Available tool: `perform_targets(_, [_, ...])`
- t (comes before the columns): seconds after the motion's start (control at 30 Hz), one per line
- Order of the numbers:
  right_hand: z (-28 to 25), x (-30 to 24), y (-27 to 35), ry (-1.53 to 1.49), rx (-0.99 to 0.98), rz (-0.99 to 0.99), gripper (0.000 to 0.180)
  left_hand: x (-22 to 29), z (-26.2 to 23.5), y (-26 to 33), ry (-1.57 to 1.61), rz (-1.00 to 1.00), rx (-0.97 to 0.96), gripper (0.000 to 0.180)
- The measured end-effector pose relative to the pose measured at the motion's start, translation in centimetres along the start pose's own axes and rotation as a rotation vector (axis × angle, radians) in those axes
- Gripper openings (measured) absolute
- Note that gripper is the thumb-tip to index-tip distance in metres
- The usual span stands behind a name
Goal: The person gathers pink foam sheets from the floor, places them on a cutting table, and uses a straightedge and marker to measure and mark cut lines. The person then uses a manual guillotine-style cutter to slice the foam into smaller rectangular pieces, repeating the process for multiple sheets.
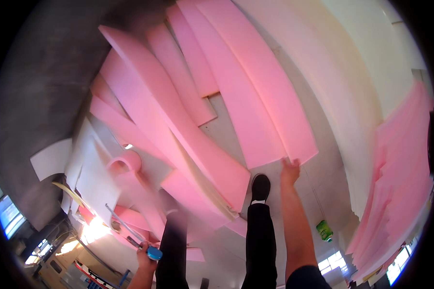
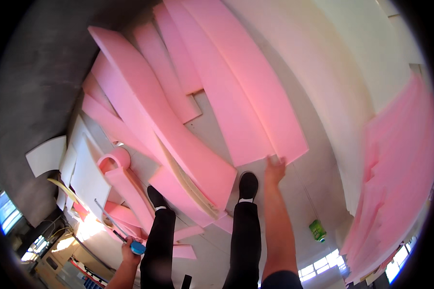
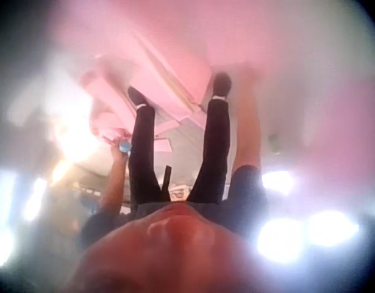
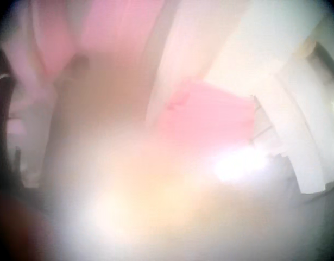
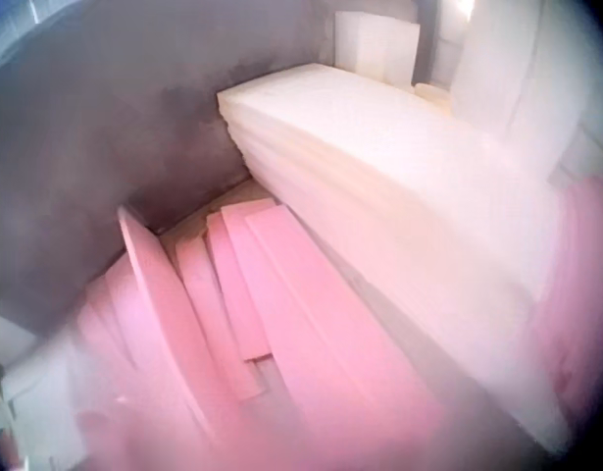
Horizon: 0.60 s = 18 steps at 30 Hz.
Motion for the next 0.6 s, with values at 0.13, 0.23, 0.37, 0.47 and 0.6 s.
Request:
perform_targets(0.13, [3.9,9.8,-9.1,-0.542,-0.124,0.697,0.066,2.3,-1.4,-2.4,-0.045,0.095,0.048,0.013])
perform_targets(0.23, [4.6,9.3,-12.4,-0.606,-0.173,0.602,0.057,4.2,1.2,-1.0,-0.087,0.089,0.121,0.014])
perform_targets(0.37, [1.3,4.2,-8.9,-0.995,-0.234,0.634,0.046,5.8,-0.3,0.6,-0.092,0.136,0.008,0.013])
perform_targets(0.47, [-3.7,-2.4,-1.5,-1.095,-0.618,0.611,0.042,8.8,3.1,5.7,-0.057,0.133,-0.133,0.016])
perform_targets(0.6, [-18.2,-18.8,15.6,-0.994,-0.816,0.180,0.036,10.6,4.5,17.6,0.036,0.002,-0.234,0.017])
Point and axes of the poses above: each hand's wrist, its own y-axis away from the middle knuckle, its own z-axis out of the palm, x = y × z, the point moved 9 cm from there along -y, towards the middle knuckle, and after that the axes turned 11 degrees about z, right-handed, at the moved point
